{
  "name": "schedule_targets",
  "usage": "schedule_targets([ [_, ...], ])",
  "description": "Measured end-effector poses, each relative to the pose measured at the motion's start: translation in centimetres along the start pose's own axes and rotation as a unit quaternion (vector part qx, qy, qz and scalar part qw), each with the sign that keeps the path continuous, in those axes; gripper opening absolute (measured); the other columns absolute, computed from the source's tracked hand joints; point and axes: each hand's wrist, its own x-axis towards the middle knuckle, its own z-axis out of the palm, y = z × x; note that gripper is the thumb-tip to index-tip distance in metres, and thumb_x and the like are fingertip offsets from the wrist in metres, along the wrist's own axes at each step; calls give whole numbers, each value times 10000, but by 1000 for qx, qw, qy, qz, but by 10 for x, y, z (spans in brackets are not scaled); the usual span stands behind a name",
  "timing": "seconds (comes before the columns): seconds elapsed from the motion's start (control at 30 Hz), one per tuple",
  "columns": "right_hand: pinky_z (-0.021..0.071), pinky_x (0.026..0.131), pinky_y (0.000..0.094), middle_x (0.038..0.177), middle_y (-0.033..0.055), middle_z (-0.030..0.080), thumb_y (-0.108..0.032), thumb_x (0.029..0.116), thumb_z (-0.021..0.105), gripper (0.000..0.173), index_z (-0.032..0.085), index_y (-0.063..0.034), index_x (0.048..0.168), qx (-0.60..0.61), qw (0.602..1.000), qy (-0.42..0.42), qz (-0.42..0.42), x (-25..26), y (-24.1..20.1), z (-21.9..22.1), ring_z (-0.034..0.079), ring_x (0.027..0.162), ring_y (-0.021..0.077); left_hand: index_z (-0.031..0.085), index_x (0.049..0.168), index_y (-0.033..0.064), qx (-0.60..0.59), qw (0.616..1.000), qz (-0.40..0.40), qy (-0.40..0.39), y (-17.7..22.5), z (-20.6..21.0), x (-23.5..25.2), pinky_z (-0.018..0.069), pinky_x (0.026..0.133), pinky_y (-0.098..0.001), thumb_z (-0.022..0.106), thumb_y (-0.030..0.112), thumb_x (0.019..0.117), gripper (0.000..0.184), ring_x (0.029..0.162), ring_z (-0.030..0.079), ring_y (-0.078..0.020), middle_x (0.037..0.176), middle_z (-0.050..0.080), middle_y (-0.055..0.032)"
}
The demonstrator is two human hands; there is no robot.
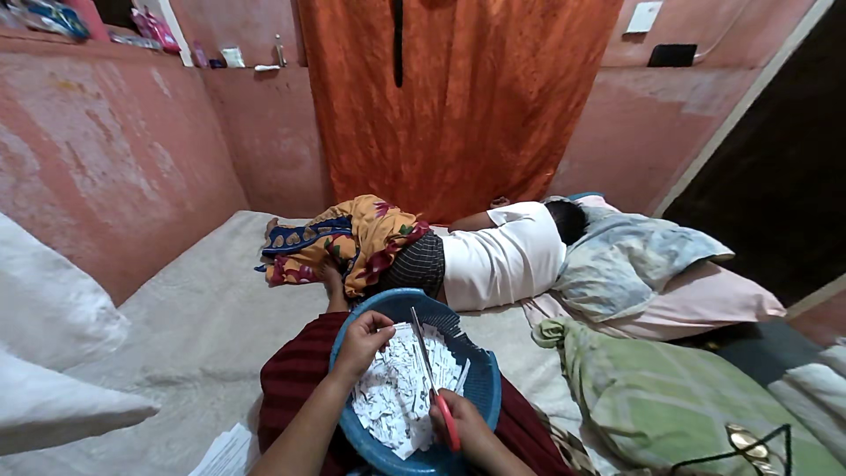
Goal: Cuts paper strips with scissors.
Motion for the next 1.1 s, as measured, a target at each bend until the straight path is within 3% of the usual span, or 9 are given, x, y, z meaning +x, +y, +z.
schedule_targets([
  [0.17, 516, 686, 352, 812, 39, 588, -425, 946, 610, 429, 575, -19, 1079, -47, 997, -47, 29, 3, -2, -2, 592, 707, 136, 633, 1028, -18, 22, 999, 2, -32, 0, 3, -1, 563, 645, -243, 663, 13, 927, 110, 668, 629, -65, 854, 669, -10],
  [0.27, 516, 668, 342, 768, 29, 575, -400, 979, 593, 379, 590, -24, 1023, -43, 998, -32, 10, 2, 0, -1, 585, 672, 125, 634, 1031, -21, 31, 998, -5, -59, 1, 5, -3, 563, 656, -241, 658, 9, 933, 105, 679, 633, -64, 866, 672, -11],
  [0.5, 530, 637, 316, 726, 11, 582, -359, 1001, 563, 331, 587, -32, 952, -23, 1000, -4, -8, -1, -1, -1, 596, 635, 107, 631, 1012, -10, 9, 1000, 5, -29, 0, 4, -2, 565, 639, -237, 660, -6, 925, 92, 662, 632, -62, 841, 668, -1],
  [0.73, 502, 671, 347, 788, 27, 576, -430, 931, 629, 411, 578, -36, 1036, -65, 996, -45, 26, 3, -3, -2, 577, 690, 127, 628, 1033, -25, 23, 999, -7, -29, 2, 7, -3, 580, 666, -256, 670, 8, 929, 116, 686, 649, -80, 862, 673, -23],
  [0.97, 514, 656, 325, 754, 13, 571, -393, 975, 601, 351, 580, -44, 998, -29, 999, -8, 17, 3, -1, 0, 583, 659, 112, 601, 1085, -32, 22, 998, -36, -38, 4, 9, -5, 584, 651, -254, 685, -7, 920, 187, 673, 651, -86, 848, 653, -23],
  [1.1, 511, 649, 311, 740, 11, 569, -358, 1002, 577, 323, 589, -36, 983, -26, 1000, 7, 9, 1, -3, 0, 581, 650, 104, 604, 1057, -15, 15, 999, -37, -27, 4, 7, -6, 573, 629, -239, 667, -25, 925, 147, 645, 639, -74, 810, 649, -4],
])
